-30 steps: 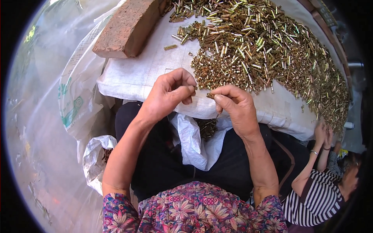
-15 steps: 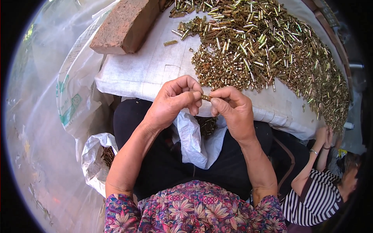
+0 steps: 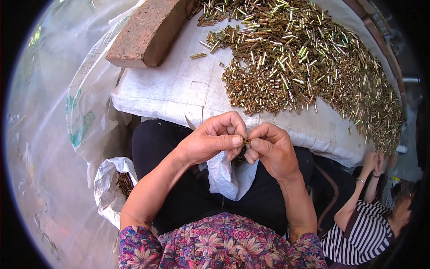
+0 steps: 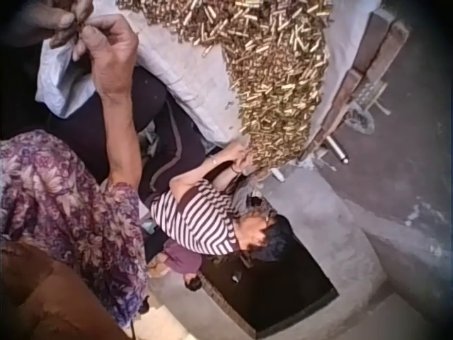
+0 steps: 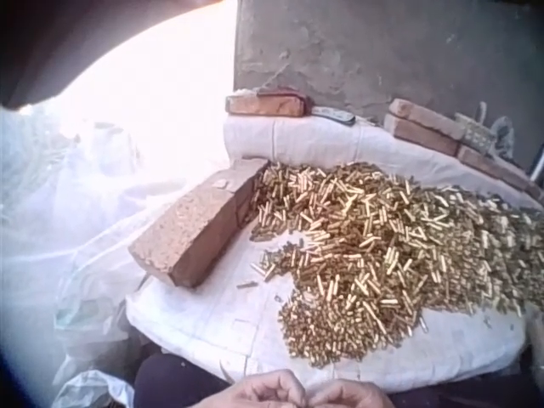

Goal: The person repeatedly picks up metal hardware components from a pile on a table, fits the pieces together by hand to assemble fasteners, and drops them into a bag.

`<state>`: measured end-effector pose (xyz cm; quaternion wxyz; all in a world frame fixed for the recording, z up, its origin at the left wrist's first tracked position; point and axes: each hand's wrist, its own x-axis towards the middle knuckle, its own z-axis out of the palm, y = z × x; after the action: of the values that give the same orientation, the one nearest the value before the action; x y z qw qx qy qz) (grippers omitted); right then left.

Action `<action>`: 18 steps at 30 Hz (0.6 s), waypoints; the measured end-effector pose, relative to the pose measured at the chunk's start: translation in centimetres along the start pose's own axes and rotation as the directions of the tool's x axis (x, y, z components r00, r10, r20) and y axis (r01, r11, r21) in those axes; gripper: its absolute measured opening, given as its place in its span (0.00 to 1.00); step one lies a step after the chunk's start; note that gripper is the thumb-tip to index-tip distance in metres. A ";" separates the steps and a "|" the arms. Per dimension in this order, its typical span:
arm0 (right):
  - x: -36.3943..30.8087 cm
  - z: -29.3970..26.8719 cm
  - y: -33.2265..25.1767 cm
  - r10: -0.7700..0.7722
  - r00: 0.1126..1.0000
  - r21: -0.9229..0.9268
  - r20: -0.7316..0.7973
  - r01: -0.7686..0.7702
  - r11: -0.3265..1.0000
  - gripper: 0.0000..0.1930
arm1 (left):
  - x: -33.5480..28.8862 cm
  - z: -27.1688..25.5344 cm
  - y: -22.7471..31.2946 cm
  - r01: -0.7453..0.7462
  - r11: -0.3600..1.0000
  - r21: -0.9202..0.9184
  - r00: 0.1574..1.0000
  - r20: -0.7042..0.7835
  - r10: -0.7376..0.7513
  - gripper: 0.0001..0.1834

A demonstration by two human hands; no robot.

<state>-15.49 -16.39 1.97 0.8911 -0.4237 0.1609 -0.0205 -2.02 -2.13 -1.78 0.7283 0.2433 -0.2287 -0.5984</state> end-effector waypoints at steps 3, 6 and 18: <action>-0.3 0.1 0.1 -0.025 0.999 -0.047 -0.020 0.024 0.999 0.04 | 0.0 0.2 -0.1 0.016 1.000 -0.023 0.999 0.045 -0.015 0.09; -0.3 0.0 0.2 0.013 0.999 0.057 0.037 -0.015 0.998 0.03 | 0.0 0.3 0.0 0.032 0.999 -0.005 0.998 0.051 -0.032 0.09; 4.9 -2.2 -5.5 -0.302 0.951 -0.958 0.063 0.143 0.250 0.07 | 3.5 -5.3 7.6 0.115 0.071 0.991 0.902 -0.134 0.411 0.08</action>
<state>-10.96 -22.40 3.56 0.4357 -0.8862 0.1388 -0.0746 7.72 -3.91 -0.93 0.4574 0.7549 -0.4474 -0.1441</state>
